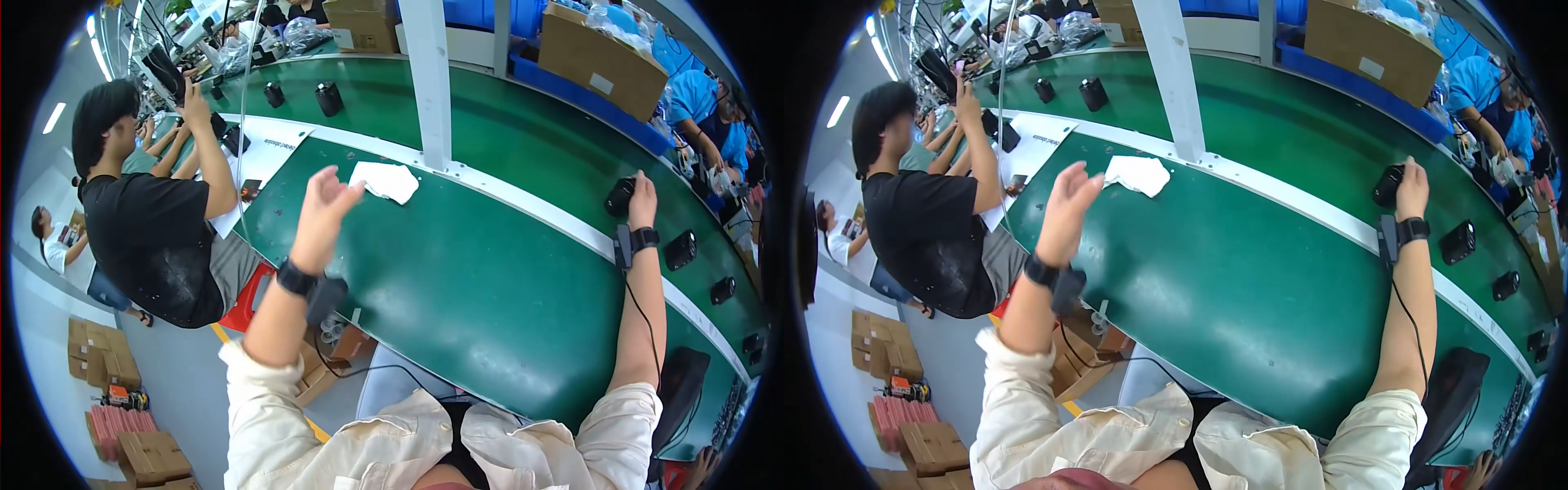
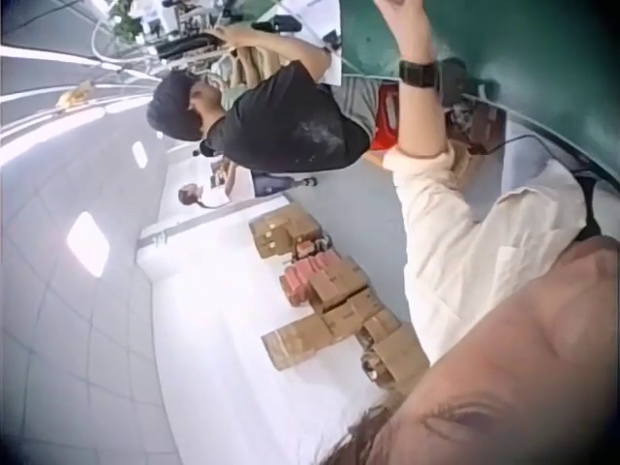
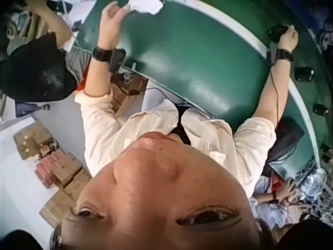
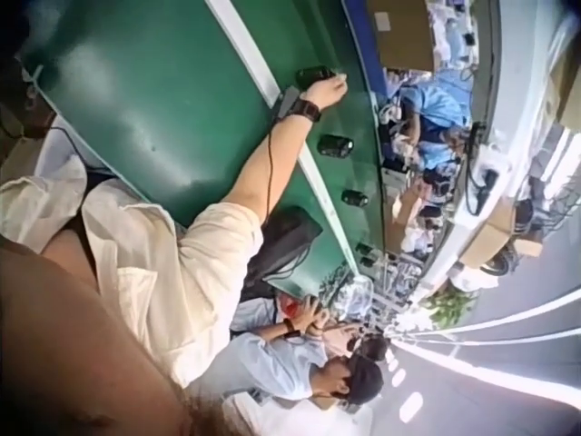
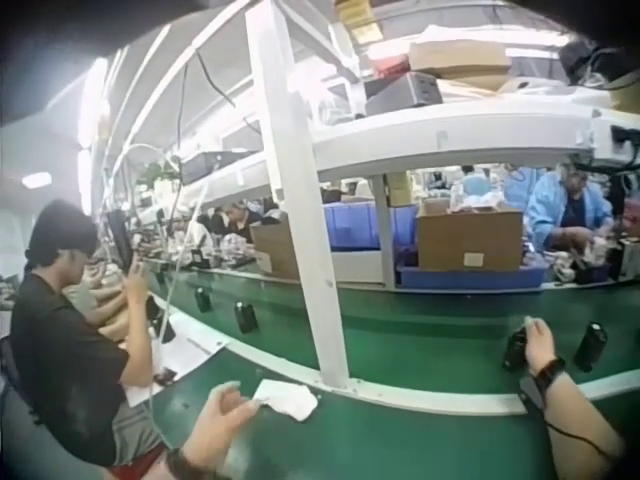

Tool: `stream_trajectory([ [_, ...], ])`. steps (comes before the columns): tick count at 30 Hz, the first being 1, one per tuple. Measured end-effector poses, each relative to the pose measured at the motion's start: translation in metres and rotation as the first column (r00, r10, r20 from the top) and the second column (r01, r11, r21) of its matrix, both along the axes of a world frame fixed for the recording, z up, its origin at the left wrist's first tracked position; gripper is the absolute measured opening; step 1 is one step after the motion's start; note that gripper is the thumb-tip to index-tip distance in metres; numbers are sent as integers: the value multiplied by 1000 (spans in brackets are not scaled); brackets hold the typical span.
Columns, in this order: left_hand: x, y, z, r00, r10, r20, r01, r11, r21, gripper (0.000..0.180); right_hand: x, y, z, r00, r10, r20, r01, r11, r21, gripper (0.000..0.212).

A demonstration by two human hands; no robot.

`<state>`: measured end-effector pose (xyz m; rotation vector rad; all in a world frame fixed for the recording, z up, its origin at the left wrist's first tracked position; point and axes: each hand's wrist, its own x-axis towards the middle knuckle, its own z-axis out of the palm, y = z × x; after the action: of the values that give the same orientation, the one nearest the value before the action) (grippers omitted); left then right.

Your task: Manually assembling small electronic devices by inserting internal components into black plastic casings on a production line.

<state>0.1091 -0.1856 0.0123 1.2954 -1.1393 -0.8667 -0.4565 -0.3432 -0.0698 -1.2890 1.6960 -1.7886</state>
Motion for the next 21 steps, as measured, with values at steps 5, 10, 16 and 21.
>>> stream_trajectory([
  [5, 62, -141, -12, 957, 168, 238, -185, 981, 52, 100, -12, 1, -6, 997, -16, 71, 19, 999, -41, 44],
  [10, 117, -247, -45, 848, 324, 419, -356, 934, -2, 117, 0, 13, 8, 956, -286, -64, 276, 952, -135, 44],
  [16, 122, -303, -45, 773, 437, 460, -455, 887, -78, 123, 97, 68, 75, 568, -510, -647, 149, 836, -528, 44],
  [21, 155, -349, -65, 801, 366, 474, -417, 909, 4, 108, 188, 90, 59, 538, 839, -83, -779, 533, 331, 36],
])
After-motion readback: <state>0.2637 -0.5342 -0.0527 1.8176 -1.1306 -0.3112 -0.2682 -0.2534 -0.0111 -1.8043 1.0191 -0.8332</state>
